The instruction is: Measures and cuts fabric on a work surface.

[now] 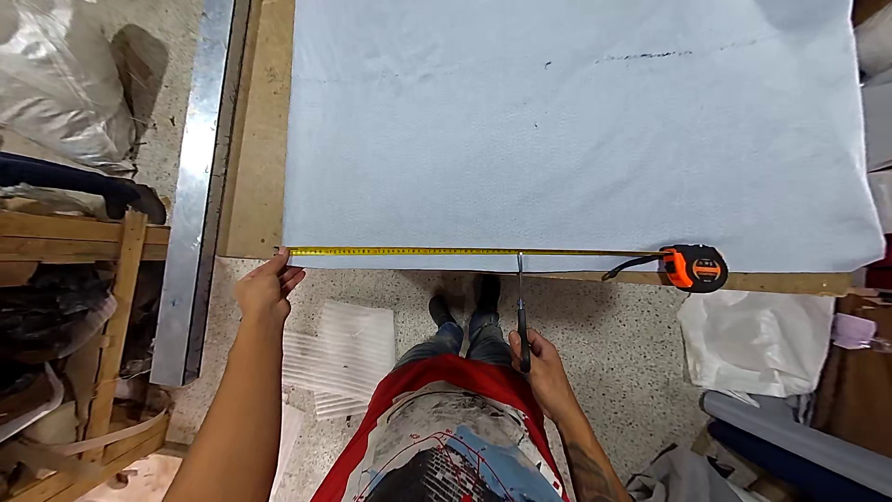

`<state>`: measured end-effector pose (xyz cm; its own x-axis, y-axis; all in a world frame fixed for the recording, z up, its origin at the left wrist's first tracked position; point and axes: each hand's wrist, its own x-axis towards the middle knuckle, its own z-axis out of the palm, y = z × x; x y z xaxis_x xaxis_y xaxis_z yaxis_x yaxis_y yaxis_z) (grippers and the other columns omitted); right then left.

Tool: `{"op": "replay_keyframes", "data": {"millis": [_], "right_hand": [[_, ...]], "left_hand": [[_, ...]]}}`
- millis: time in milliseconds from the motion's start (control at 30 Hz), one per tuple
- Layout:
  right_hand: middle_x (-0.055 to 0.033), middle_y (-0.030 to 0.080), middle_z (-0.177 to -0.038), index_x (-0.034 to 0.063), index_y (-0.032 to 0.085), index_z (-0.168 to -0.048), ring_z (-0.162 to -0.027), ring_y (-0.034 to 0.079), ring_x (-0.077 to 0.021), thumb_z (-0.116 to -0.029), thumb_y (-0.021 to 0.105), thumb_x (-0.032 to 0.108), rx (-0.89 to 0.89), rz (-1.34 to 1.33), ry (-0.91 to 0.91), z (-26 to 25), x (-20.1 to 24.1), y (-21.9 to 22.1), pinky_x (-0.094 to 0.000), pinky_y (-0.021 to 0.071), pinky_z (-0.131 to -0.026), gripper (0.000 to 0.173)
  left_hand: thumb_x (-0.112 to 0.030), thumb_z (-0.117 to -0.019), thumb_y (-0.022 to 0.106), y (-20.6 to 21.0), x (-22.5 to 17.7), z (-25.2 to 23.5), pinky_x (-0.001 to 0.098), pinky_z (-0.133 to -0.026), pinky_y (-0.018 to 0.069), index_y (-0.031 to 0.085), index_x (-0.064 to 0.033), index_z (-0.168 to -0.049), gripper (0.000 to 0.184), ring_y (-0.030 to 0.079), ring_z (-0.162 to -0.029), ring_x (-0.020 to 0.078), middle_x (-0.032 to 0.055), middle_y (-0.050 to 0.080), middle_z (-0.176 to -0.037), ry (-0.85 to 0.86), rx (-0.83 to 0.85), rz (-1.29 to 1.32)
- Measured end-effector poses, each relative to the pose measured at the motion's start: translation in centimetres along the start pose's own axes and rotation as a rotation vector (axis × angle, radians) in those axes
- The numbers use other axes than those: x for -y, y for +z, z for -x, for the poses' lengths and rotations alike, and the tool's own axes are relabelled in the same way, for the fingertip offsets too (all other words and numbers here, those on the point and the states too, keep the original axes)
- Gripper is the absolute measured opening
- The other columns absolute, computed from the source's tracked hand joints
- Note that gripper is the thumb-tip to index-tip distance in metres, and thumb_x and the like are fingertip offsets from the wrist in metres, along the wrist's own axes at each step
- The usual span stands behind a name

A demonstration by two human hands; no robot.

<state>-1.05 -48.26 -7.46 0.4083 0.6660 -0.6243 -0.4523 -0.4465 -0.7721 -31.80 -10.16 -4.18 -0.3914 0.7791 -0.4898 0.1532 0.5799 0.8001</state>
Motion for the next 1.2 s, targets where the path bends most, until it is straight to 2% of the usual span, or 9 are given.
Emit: {"op": "replay_keyframes", "data": {"millis": [300,633,800,900,967,1033,1067,1133,1200], "right_hand": [[-0.0043,0.053,-0.069,0.0058,0.062,-0.092,-0.058,0.05,-0.0151,-0.0967,0.07,0.042,0.006,-0.018,-0.004,-1.0,0.5,-0.1,-0.0304,0.0453,-0.057,0.038],[-0.0038,0.05,-0.067,0.006,0.06,-0.09,-0.058,0.049,-0.0148,-0.0961,0.07,0.044,0.005,-0.029,-0.007,-1.9,1.0,0.0,-0.0305,0.0439,-0.056,0.04],[-0.0016,0.052,-0.072,0.007,0.06,-0.098,-0.06,0.05,-0.0123,-0.094,0.07,0.051,0.076,-0.061,-0.004,-1.2,1.1,-0.7,-0.0282,0.0448,-0.058,0.045],[-0.003,0.059,-0.083,0.0077,0.062,-0.106,-0.069,0.056,-0.0141,-0.0909,0.071,0.056,0.196,-0.034,0.008,2.8,0.2,-2.9,-0.0312,0.0502,-0.062,0.052],[-0.0024,0.063,-0.096,0.0113,0.067,-0.104,-0.082,0.06,-0.0139,-0.0854,0.077,0.054,0.152,0.046,-0.051,6.6,0.3,-5.1,-0.0312,0.0531,-0.067,0.048],[-0.0041,0.066,-0.108,0.0123,0.067,-0.102,-0.091,0.064,-0.0149,-0.0802,0.083,0.048,-0.106,0.277,-0.164,9.5,2.5,-7.3,-0.032,0.0578,-0.071,0.045],[-0.0088,0.066,-0.111,0.0078,0.066,-0.104,-0.092,0.065,-0.0182,-0.0784,0.085,0.047,-0.281,0.471,-0.226,9.8,4.3,-8.6,-0.0349,0.0582,-0.072,0.05],[-0.0224,0.063,-0.123,-0.0032,0.063,-0.107,-0.107,0.062,-0.0339,-0.0798,0.083,0.048,-0.527,0.894,-0.374,8.2,8.6,-12.7,-0.0502,0.0533,-0.089,0.061],[-0.0315,0.054,-0.139,-0.0081,0.064,-0.102,-0.129,0.048,-0.0524,-0.0777,0.082,0.041,-0.586,1.149,-0.554,4.5,12.6,-17.5,-0.0678,0.0364,-0.108,0.058]], "left_hand": [[-0.035,-0.0902,0.08,0.3,0.2,0.3,0.0351,-0.067,0.0651,0.065,-0.0009,-0.116,0.045,0.074,-0.072,0.0181,0.0083,0.074,-0.09,0.026,-0.014,-0.04],[-0.031,-0.0911,0.079,0.1,0.7,-0.3,0.0345,-0.067,0.0653,0.064,-0.0006,-0.114,0.04,0.074,-0.07,0.0179,0.008,0.074,-0.087,0.017,-0.005,-0.013],[-0.031,-0.0914,0.079,0.2,0.5,-0.2,0.0338,-0.068,0.0649,0.064,-0.001,-0.115,0.04,0.074,-0.071,0.0169,0.0074,0.073,-0.089,0.014,-0.008,-0.026],[-0.038,-0.0958,0.073,0.1,0.9,0.3,0.0368,-0.074,0.0641,0.062,-0.0012,-0.121,0.046,0.073,-0.08,0.018,0.0087,0.072,-0.098,0.022,0.02,-0.022],[-0.054,-0.1017,0.057,0.5,1.8,1.0,0.043,-0.079,0.0634,0.061,-0.0016,-0.122,0.056,0.073,-0.087,0.0204,0.009,0.072,-0.098,0.026,0.074,0.014],[-0.067,-0.103,0.037,1.2,3.6,3.4,0.046,-0.08,0.0623,0.061,-0.0029,-0.116,0.07,0.073,-0.087,0.0208,0.0071,0.071,-0.093,-0.022,0.177,0.029],[-0.068,-0.1038,0.031,1.7,4.8,5.4,0.0467,-0.081,0.062,0.061,-0.0031,-0.117,0.072,0.073,-0.088,0.0211,0.0071,0.071,-0.093,-0.063,0.277,0.007],[-0.055,-0.1089,0.032,3.7,7.3,11.1,0.0481,-0.083,0.0616,0.06,-0.0002,-0.124,0.063,0.073,-0.091,0.0246,0.0116,0.072,-0.099,-0.159,0.571,-0.072],[-0.04,-0.1105,0.042,7.3,8.9,18.0,0.0488,-0.084,0.0624,0.059,0.0024,-0.13,0.05,0.074,-0.095,0.0287,0.0165,0.073,-0.11,-0.223,0.858,-0.113]]}}
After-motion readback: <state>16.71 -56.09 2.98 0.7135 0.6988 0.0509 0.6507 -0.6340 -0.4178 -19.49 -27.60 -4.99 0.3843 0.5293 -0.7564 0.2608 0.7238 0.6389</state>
